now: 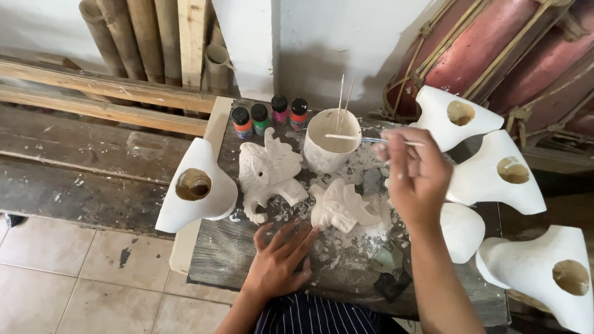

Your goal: Refining and cleaning plaster objects using a scraping tool

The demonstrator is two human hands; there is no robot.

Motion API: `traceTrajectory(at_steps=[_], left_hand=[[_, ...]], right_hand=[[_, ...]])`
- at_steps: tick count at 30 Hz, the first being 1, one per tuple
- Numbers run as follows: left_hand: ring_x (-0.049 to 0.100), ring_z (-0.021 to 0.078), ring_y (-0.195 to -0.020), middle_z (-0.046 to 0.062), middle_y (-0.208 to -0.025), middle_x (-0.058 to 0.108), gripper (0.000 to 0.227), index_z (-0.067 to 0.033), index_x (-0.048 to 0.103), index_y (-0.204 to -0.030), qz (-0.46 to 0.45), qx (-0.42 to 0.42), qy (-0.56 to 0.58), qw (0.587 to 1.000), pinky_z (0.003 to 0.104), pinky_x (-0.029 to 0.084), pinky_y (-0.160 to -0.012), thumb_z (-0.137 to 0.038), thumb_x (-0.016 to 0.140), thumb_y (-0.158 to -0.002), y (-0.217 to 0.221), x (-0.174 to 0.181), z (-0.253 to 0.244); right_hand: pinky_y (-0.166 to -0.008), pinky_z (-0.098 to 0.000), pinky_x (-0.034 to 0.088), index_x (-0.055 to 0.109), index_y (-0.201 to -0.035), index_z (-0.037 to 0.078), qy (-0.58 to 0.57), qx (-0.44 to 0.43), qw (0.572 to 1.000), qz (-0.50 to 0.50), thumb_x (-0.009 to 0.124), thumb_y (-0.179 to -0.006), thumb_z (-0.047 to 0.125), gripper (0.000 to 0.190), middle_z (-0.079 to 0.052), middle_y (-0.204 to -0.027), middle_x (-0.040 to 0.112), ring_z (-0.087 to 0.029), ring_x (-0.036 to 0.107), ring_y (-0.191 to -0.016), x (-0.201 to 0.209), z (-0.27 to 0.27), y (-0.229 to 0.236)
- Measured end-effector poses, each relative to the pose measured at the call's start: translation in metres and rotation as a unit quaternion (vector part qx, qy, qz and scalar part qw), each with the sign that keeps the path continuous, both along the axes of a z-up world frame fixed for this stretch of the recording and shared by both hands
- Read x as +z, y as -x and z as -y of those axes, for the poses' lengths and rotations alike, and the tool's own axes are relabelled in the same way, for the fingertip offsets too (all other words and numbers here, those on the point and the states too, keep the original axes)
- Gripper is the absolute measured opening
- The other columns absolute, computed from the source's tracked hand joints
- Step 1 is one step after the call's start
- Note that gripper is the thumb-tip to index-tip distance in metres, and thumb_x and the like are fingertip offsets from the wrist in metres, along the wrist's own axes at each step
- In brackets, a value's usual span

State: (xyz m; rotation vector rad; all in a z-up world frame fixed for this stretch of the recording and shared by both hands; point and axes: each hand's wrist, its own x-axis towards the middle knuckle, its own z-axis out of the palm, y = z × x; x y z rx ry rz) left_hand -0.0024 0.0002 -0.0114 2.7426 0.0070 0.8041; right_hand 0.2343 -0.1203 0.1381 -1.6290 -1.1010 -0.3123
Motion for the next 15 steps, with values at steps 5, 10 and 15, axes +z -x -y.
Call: traceTrajectory(at_steps=[5,10,15], left_hand=[[0.059,0.0214,-0.123,-0.003,-0.137,0.067,0.062,-0.0185,0.059,-0.143,0.01,0.004,0.017,1.0,0.05,0.025,-0.111,-0.029,0.067,-0.083,0.002,0.011,0.0],[0.06,0.0221,-0.121,-0.003,-0.137,0.067,0.058,-0.0185,0.061,-0.14,-0.002,-0.002,0.056,0.998,0.051,0.027,-0.109,-0.028,0.067,-0.084,0.002,0.012,0.0],[0.058,0.0214,-0.127,-0.004,-0.136,0.068,0.057,-0.0204,0.062,-0.14,-0.021,-0.006,0.083,0.996,0.054,0.026,-0.109,-0.03,0.066,-0.085,0.0,0.011,-0.003]], right_hand=[[-0.08,-0.0314,0.06,0.041,-0.145,0.003,0.162,-0.014,0.985,-0.048,0.065,-0.102,0.02,0.053,-0.014,-0.113,0.062,-0.022,0.065,-0.097,0.023,0.001,0.016],[-0.087,-0.0332,0.058,0.043,-0.145,0.0,0.199,-0.009,0.977,-0.081,0.066,-0.096,0.016,0.057,-0.016,-0.116,0.06,-0.025,0.064,-0.102,0.006,0.048,0.032],[-0.113,-0.05,0.041,0.022,-0.16,0.009,0.384,-0.017,0.903,-0.193,0.079,-0.074,0.05,0.111,-0.016,-0.155,0.047,-0.03,0.047,-0.141,-0.041,0.077,0.057]])
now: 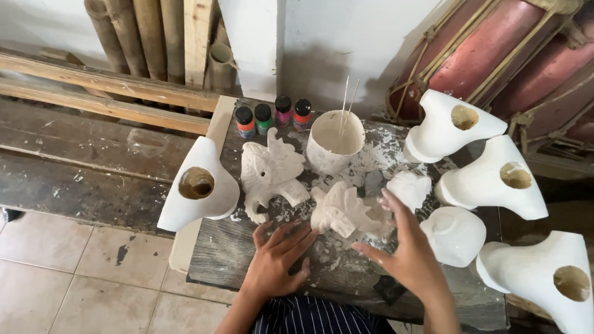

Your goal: Refining and cleaning plaster objects using a scraping tool

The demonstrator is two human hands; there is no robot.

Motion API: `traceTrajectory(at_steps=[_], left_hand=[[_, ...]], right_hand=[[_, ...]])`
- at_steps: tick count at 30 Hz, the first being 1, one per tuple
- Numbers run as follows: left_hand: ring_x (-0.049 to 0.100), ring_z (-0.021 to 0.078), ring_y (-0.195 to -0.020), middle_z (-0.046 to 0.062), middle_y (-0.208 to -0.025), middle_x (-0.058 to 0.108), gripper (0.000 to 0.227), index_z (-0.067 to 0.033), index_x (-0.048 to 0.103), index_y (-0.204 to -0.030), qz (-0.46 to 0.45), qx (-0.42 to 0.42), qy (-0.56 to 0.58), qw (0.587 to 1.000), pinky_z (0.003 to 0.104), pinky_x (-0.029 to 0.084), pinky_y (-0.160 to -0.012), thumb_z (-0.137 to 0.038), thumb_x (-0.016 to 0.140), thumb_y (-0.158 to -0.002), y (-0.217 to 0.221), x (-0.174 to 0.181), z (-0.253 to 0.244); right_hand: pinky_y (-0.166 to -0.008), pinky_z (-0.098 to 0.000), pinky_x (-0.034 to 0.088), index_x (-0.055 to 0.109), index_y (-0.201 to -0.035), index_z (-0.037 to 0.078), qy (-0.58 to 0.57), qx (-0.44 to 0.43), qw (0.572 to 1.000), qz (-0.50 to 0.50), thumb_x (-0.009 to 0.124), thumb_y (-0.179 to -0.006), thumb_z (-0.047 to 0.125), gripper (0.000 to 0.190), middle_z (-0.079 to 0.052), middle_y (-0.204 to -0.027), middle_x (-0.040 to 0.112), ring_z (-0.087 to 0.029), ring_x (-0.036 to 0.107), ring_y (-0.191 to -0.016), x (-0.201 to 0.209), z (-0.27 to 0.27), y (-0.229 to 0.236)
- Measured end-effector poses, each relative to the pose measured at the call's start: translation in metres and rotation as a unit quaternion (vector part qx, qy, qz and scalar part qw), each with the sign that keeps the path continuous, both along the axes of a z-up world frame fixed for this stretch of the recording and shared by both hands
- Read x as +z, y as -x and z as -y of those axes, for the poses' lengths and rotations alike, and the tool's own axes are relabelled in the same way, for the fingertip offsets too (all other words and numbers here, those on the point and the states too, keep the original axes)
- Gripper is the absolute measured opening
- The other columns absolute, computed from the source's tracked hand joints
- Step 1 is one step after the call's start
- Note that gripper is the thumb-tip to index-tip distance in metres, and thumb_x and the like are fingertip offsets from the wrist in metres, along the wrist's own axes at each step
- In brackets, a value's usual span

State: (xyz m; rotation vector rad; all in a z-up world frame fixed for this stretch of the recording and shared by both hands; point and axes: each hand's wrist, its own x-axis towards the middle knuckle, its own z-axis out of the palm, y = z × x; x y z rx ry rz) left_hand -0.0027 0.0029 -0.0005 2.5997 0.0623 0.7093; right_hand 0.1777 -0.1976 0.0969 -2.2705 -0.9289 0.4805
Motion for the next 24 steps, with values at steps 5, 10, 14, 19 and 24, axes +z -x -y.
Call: traceTrajectory(at_steps=[5,10,14,19,24], left_hand=[[0.06,0.0209,-0.124,-0.005,-0.136,0.069,0.057,-0.0198,0.063,-0.139,0.013,-0.001,-0.005,1.0,0.051,0.026,-0.109,-0.029,0.067,-0.084,-0.001,0.002,0.001],[0.06,0.0222,-0.123,-0.005,-0.138,0.067,0.057,-0.0191,0.062,-0.14,0.006,-0.001,-0.01,1.0,0.05,0.03,-0.106,-0.028,0.068,-0.084,-0.001,0.001,0.001],[0.061,0.0233,-0.12,-0.004,-0.138,0.068,0.056,-0.019,0.062,-0.141,0.006,-0.005,-0.011,1.0,0.048,0.031,-0.105,-0.029,0.066,-0.085,0.0,-0.001,0.001],[0.062,0.0231,-0.119,-0.003,-0.138,0.068,0.058,-0.0187,0.061,-0.141,0.012,-0.007,-0.019,1.0,0.048,0.032,-0.104,-0.03,0.066,-0.085,-0.002,0.003,0.001],[0.06,0.0235,-0.12,-0.004,-0.138,0.067,0.058,-0.0193,0.061,-0.141,0.001,-0.003,-0.011,1.0,0.049,0.032,-0.105,-0.029,0.066,-0.084,-0.001,0.003,0.002]], right_hand=[[-0.121,-0.0522,0.032,0.007,-0.162,0.008,-0.037,-0.008,0.998,0.049,0.088,-0.072,0.041,0.127,-0.023,-0.163,0.029,-0.035,0.031,-0.15,-0.045,-0.004,0.02],[-0.117,-0.0498,0.037,0.01,-0.163,0.009,-0.077,-0.029,0.993,0.088,0.091,-0.072,0.034,0.124,-0.023,-0.158,0.04,-0.036,0.041,-0.146,-0.058,-0.016,0.017],[-0.119,-0.0494,0.039,0.001,-0.163,0.006,-0.087,0.046,0.988,0.121,0.093,-0.072,0.029,0.132,-0.026,-0.163,0.027,-0.035,0.041,-0.143,-0.059,-0.021,0.002],[-0.126,-0.0517,0.028,0.003,-0.163,0.006,-0.078,0.117,0.975,0.174,0.1,-0.066,0.03,0.14,-0.023,-0.167,0.024,-0.037,0.03,-0.153,-0.052,-0.028,-0.016],[-0.124,-0.0527,0.03,0.0,-0.163,0.008,-0.018,0.153,0.978,0.139,0.103,-0.062,0.03,0.147,-0.021,-0.168,0.021,-0.037,0.029,-0.152,-0.045,-0.031,-0.023]])
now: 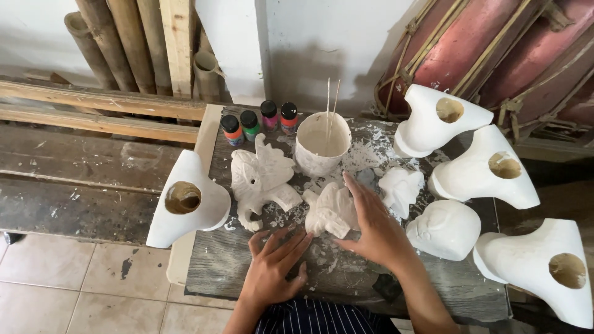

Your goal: Refining and cleaning plaster objects using a scraping tool

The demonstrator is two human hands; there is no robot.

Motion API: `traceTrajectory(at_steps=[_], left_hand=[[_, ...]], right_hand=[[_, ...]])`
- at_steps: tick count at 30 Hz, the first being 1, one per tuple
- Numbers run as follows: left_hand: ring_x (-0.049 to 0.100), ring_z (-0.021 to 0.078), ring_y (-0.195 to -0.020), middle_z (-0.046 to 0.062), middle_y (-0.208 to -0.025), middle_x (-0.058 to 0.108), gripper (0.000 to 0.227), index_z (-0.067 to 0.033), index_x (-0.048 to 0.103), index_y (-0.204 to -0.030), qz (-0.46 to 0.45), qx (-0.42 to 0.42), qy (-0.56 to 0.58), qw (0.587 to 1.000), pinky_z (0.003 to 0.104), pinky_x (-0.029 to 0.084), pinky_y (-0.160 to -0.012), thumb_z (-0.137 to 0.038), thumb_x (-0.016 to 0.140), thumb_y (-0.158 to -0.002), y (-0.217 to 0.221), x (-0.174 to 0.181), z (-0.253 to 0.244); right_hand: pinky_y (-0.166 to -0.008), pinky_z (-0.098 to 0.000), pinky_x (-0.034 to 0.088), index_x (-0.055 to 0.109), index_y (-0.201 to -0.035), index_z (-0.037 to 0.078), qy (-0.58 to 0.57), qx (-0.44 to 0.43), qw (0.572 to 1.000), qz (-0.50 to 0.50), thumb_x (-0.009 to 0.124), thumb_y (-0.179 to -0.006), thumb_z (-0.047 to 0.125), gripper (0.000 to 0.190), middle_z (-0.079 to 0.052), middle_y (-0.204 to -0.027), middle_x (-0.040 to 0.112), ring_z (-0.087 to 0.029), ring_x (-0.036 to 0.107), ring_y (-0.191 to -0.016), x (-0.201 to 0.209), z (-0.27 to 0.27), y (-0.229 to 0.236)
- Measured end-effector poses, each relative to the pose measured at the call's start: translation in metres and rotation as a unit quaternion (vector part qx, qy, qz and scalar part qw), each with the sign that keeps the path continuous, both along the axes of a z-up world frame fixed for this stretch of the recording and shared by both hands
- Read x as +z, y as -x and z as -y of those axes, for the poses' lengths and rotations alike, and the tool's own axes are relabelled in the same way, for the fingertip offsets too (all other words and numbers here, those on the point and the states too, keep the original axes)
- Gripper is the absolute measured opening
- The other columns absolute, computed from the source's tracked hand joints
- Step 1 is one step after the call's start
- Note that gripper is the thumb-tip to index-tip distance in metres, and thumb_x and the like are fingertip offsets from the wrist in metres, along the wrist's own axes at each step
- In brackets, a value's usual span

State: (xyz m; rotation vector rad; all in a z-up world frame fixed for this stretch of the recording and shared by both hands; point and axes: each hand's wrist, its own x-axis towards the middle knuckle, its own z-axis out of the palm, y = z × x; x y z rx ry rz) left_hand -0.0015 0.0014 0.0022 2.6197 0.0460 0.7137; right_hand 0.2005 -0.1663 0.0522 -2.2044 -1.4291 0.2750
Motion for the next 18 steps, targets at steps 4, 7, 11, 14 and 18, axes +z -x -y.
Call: traceTrajectory(at_steps=[4,7,11,14,18], left_hand=[[0.061,0.0235,-0.12,-0.004,-0.138,0.068,0.057,-0.0187,0.061,-0.141,0.01,-0.002,-0.007,1.0,0.048,0.032,-0.104,-0.029,0.066,-0.084,-0.001,0.002,-0.001],[0.061,0.0219,-0.119,-0.002,-0.136,0.068,0.056,-0.0171,0.063,-0.138,0.023,-0.005,-0.001,1.0,0.045,0.033,-0.103,-0.025,0.067,-0.083,-0.002,0.005,-0.001],[0.061,0.0243,-0.119,-0.001,-0.138,0.068,0.056,-0.0161,0.061,-0.14,0.012,-0.014,0.004,1.0,0.047,0.037,-0.102,-0.027,0.065,-0.085,-0.001,0.003,-0.002],[0.061,0.0239,-0.117,0.001,-0.137,0.068,0.054,-0.0137,0.062,-0.139,0.019,-0.028,0.005,0.999,0.047,0.04,-0.1,-0.024,0.065,-0.086,-0.001,0.006,-0.002],[0.062,0.0254,-0.117,0.003,-0.134,0.069,0.054,-0.011,0.06,-0.141,0.039,-0.068,0.018,0.997,0.047,0.045,-0.096,-0.019,0.065,-0.088,0.002,0.011,-0.004]], right_hand=[[-0.119,-0.0522,0.038,-0.002,-0.163,0.012,0.031,-0.003,0.999,-0.011,0.104,-0.061,0.024,0.148,-0.015,-0.17,0.017,-0.036,0.029,-0.152,0.007,-0.005,-0.001],[-0.117,-0.0484,0.042,-0.003,-0.163,0.015,0.063,-0.008,0.998,0.001,0.104,-0.059,0.022,0.149,-0.017,-0.167,0.024,-0.033,0.033,-0.146,0.01,-0.006,0.0],[-0.084,-0.0304,0.068,-0.007,-0.161,0.02,0.079,-0.018,0.997,-0.006,0.1,-0.062,0.018,0.145,-0.016,-0.168,0.023,-0.035,0.034,-0.147,0.007,-0.005,0.001],[-0.094,-0.0352,0.065,-0.004,-0.162,0.017,0.043,-0.013,0.999,-0.009,0.101,-0.061,0.017,0.146,-0.016,-0.167,0.024,-0.034,0.036,-0.146,-0.002,0.001,0.002],[-0.122,-0.0475,0.036,-0.001,-0.162,0.011,0.007,-0.057,0.989,-0.137,0.103,-0.061,0.012,0.145,-0.018,-0.169,0.016,-0.031,0.026,-0.151,0.011,0.013,0.013]])
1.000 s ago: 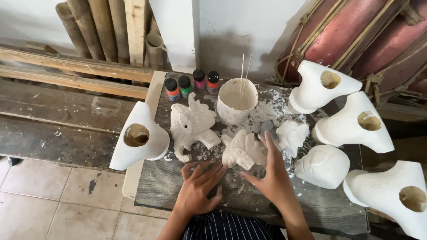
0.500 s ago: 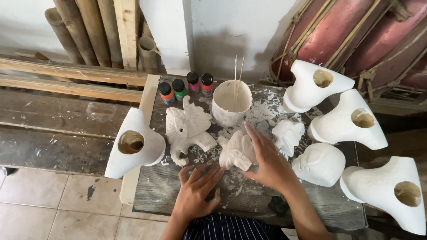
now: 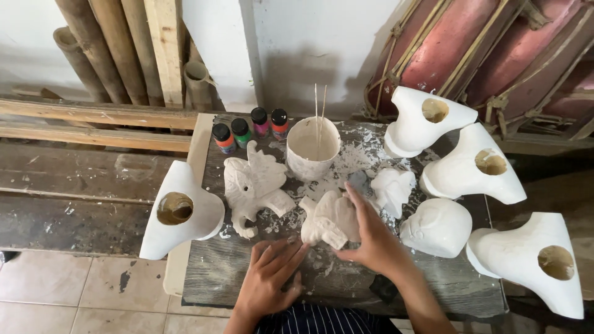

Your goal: Refining and cleaning plaster objects using a scraping tool

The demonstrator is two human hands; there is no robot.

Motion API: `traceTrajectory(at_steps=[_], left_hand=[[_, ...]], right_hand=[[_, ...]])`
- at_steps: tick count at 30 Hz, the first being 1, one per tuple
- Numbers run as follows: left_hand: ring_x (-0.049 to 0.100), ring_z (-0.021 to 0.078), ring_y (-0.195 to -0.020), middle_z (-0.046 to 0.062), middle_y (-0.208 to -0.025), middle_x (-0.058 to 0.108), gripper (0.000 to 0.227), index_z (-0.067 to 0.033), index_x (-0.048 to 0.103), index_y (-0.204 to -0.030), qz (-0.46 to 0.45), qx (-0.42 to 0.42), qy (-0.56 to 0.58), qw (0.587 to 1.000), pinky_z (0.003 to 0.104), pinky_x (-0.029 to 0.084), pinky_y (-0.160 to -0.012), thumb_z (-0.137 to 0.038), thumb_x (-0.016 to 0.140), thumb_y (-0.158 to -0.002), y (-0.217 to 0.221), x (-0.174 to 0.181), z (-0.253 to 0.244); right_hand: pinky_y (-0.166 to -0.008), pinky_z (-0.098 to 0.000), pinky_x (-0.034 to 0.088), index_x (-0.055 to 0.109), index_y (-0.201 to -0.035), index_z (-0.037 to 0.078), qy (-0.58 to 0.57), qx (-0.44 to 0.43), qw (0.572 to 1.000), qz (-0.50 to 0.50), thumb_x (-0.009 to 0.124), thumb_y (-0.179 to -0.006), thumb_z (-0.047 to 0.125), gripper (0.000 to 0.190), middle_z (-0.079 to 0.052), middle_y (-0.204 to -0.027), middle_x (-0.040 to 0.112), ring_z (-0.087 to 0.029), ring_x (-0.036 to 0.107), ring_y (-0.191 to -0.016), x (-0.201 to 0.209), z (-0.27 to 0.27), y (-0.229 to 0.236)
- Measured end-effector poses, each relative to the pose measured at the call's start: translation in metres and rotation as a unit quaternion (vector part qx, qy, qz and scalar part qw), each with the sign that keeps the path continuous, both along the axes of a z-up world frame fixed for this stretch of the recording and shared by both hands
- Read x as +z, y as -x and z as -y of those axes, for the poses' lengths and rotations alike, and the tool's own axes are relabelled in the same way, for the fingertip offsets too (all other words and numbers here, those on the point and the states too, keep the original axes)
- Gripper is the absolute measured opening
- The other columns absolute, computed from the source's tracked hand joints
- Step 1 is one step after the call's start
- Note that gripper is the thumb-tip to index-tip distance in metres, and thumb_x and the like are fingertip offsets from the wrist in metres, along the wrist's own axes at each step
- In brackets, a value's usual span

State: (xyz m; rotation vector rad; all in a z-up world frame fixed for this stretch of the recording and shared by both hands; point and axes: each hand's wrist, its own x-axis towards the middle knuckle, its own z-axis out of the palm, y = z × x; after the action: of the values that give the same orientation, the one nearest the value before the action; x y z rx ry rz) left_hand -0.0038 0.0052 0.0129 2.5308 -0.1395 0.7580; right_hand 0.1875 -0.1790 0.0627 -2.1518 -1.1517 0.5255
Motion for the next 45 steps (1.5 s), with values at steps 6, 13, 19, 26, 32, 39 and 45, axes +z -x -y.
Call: traceTrajectory(at_steps=[6,13,19,26,32,39,45], left_hand=[[0.072,0.0209,-0.108,0.007,-0.134,0.071,0.045,-0.007,0.062,-0.133,0.098,-0.036,0.021,0.994,0.037,0.053,-0.095,-0.003,0.056,-0.089,0.002,0.039,0.004],[0.067,0.0226,-0.122,0.01,-0.141,0.066,0.042,-0.0103,0.063,-0.133,0.051,0.024,0.227,0.972,0.044,0.053,-0.1,-0.015,0.06,-0.091,-0.039,0.011,0.035],[0.01,0.0482,-0.153,0.027,-0.166,0.006,0.047,-0.0022,0.052,-0.143,-0.198,-0.044,0.326,0.924,0.064,0.043,-0.11,-0.009,0.058,-0.097,-0.085,0.026,0.059],[-0.005,0.0482,-0.154,0.033,-0.165,-0.004,0.074,-0.0038,0.019,-0.159,-0.252,-0.033,0.105,0.961,0.062,-0.002,-0.122,-0.027,0.05,-0.097,-0.134,0.004,0.072],[0.004,0.0528,-0.152,0.035,-0.165,0.003,0.068,-0.0053,0.028,-0.157,-0.246,0.01,0.091,0.965,0.069,-0.004,-0.118,-0.031,0.046,-0.097,-0.148,-0.001,0.071],[0.035,0.0397,-0.143,0.021,-0.141,0.044,0.064,-0.0014,0.05,-0.145,-0.209,0.036,0.116,0.97,0.069,0.015,-0.116,-0.026,0.056,-0.086,-0.139,-0.002,0.069],[0.037,0.0391,-0.136,0.02,-0.139,0.046,0.064,0.0017,0.047,-0.147,-0.164,0.047,0.123,0.978,0.07,0.015,-0.113,-0.033,0.054,-0.093,-0.098,-0.005,0.075]], right_hand=[[-0.114,-0.0635,0.043,-0.006,-0.159,0.018,-0.209,-0.121,0.937,-0.252,0.096,-0.062,0.009,0.142,-0.027,-0.159,0.04,-0.036,0.051,-0.142,-0.013,0.032,0.029],[-0.098,-0.052,0.061,0.0,-0.161,0.01,-0.367,-0.098,0.859,-0.342,0.101,-0.065,0.016,0.14,-0.033,-0.155,0.042,-0.039,0.057,-0.134,-0.011,0.071,0.059],[-0.11,-0.0533,0.04,0.003,-0.165,0.017,-0.396,-0.182,0.829,-0.35,0.097,-0.056,0.002,0.145,-0.026,-0.147,0.057,-0.035,0.05,-0.14,0.007,0.097,0.072],[-0.103,-0.0491,0.048,0.017,-0.159,0.025,-0.332,-0.352,0.841,-0.242,0.082,-0.053,-0.002,0.128,-0.028,-0.143,0.057,-0.032,0.054,-0.136,0.039,0.088,0.066],[-0.096,-0.0464,0.057,0.02,-0.149,0.019,-0.215,-0.386,0.892,-0.097,0.087,-0.053,0.004,0.117,-0.026,-0.144,0.051,-0.029,0.051,-0.138,0.077,0.044,0.04],[-0.106,-0.0733,0.04,0.019,-0.153,-0.005,-0.116,-0.325,0.938,0.036,0.092,-0.062,-0.003,0.116,-0.048,-0.13,0.047,-0.064,0.049,-0.124,0.089,-0.009,0.002],[-0.117,-0.0561,0.034,0.02,-0.152,-0.009,-0.044,-0.272,0.951,0.144,0.097,-0.062,0.011,0.12,-0.033,-0.151,0.036,-0.048,0.034,-0.143,0.047,-0.033,-0.04]])
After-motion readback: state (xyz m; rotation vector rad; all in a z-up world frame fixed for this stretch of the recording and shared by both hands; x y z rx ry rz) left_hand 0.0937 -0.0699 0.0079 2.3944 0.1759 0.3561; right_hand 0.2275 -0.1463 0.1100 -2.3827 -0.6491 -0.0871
